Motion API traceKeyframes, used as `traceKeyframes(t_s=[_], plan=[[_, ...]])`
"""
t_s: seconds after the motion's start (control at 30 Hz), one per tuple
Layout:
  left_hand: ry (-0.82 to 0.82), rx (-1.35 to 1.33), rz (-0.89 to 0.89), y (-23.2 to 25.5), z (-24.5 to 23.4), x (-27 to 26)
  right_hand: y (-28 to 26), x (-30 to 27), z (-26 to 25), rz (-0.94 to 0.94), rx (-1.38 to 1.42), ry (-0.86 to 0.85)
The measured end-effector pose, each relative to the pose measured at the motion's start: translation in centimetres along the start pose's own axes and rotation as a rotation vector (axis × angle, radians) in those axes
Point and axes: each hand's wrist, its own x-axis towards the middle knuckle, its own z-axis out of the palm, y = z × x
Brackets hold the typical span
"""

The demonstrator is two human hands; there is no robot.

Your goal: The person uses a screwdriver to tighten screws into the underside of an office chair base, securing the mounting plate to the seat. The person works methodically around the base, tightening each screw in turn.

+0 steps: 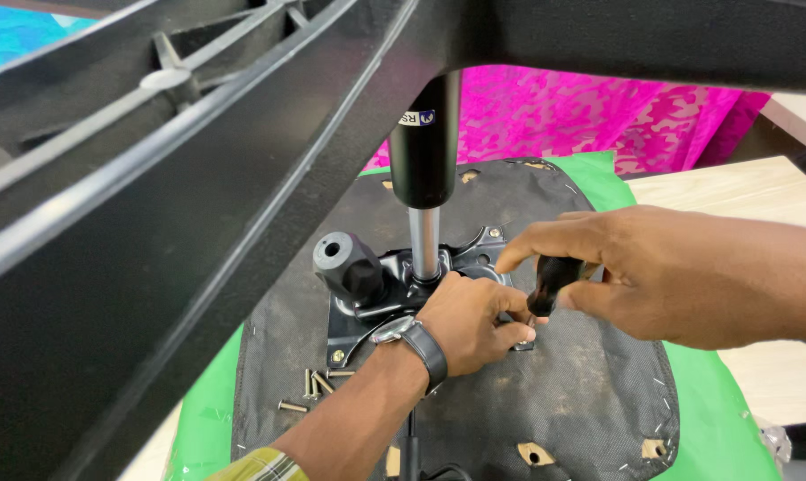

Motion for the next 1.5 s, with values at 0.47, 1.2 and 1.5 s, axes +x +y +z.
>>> traceKeyframes(t_s=[0.47, 1.2, 1.5], plan=[[0.089, 0.056, -0.018, 0.7, 0.9, 0.5, -1.0, 0.7, 1.5, 0.189, -0.046, 0.448], [-0.149, -0.646, 0.093, 1.5, -2.9, 4.1, 0.6, 0.2, -0.2, -0.004, -0.114, 0.07], [-0.132, -0.445, 0.037, 2.8, -1.5, 4.1, 2.5, 0.2, 0.8, -0.042, -0.058, 0.037]])
